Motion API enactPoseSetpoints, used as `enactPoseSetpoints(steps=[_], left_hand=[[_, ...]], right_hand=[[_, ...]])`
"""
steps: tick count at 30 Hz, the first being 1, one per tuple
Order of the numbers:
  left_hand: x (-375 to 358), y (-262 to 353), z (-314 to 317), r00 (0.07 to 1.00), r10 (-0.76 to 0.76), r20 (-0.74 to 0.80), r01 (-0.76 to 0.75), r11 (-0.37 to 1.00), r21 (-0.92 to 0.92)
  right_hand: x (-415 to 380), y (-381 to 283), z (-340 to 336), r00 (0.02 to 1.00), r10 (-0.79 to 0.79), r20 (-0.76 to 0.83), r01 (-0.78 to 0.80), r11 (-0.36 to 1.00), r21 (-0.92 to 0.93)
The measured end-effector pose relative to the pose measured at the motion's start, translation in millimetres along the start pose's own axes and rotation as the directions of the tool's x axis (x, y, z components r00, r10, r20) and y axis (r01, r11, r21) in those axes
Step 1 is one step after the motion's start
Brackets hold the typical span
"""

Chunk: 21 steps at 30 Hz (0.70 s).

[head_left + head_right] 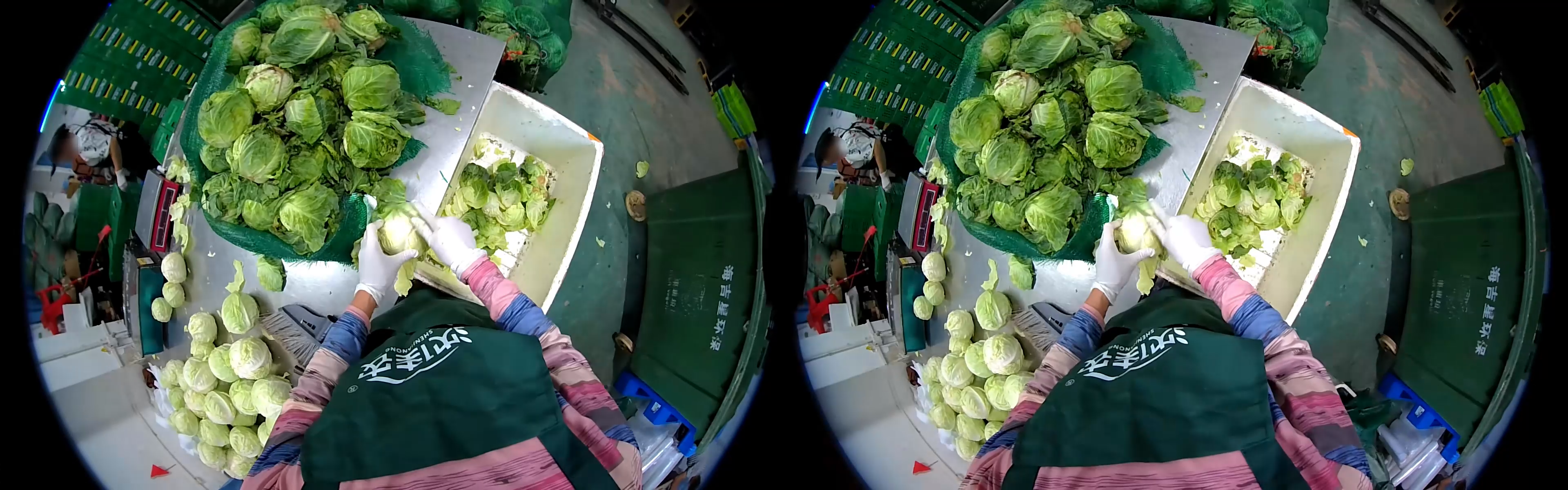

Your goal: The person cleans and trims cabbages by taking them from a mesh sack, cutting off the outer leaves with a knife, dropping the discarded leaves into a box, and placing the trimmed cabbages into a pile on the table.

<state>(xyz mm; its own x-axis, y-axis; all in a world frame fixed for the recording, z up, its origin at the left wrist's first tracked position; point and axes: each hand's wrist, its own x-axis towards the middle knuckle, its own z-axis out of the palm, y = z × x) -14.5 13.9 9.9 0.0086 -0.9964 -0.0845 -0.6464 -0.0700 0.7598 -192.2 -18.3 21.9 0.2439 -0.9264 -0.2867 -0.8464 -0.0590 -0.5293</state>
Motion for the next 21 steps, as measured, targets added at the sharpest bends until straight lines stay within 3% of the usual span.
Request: enactPoseSetpoints(steps=[2,4,6,8,10,12,13,14,17,19,21], left_hand=[[-3,0,-4,1.0,-0.007,-0.001,0.007,1.0,-0.015],[-11,4,-13,0.993,-0.084,0.089,0.1,0.976,-0.194],[-17,-14,-14,0.991,-0.047,0.124,0.081,0.955,-0.286],[-16,-23,-12,0.987,-0.014,0.162,0.078,0.915,-0.397],[-6,-21,-4,0.985,0.029,0.172,0.042,0.918,-0.395],[2,8,2,0.997,-0.031,0.074,0.042,0.987,-0.155],[5,2,15,0.997,0.066,-0.029,-0.066,0.998,-0.001],[12,3,17,1.0,0.008,0.026,-0.004,0.992,-0.126],[18,8,17,0.998,0.065,0.024,-0.059,0.982,-0.181],[21,5,16,0.998,0.009,0.055,0.006,0.961,-0.277],[20,4,11,0.996,0.004,0.088,0.019,0.967,-0.253]], right_hand=[[16,46,12,0.977,0.151,-0.148,-0.117,0.969,0.219],[18,70,22,0.946,0.149,-0.286,-0.104,0.98,0.167],[19,91,17,0.932,0.275,-0.238,-0.27,0.961,0.054],[8,70,-4,0.93,0.281,-0.239,-0.274,0.96,0.06],[1,36,-16,0.984,0.088,-0.154,-0.057,0.978,0.2],[5,25,-3,0.967,-0.21,-0.143,0.224,0.971,0.089],[6,21,-2,0.951,-0.286,-0.117,0.28,0.958,-0.068],[7,22,-5,0.951,-0.287,-0.12,0.28,0.957,-0.072],[9,29,-14,0.954,-0.301,0.006,0.3,0.948,-0.106],[11,31,-15,0.953,-0.301,0.013,0.301,0.948,-0.107],[13,30,-19,0.952,-0.306,0.023,0.306,0.946,-0.106]])
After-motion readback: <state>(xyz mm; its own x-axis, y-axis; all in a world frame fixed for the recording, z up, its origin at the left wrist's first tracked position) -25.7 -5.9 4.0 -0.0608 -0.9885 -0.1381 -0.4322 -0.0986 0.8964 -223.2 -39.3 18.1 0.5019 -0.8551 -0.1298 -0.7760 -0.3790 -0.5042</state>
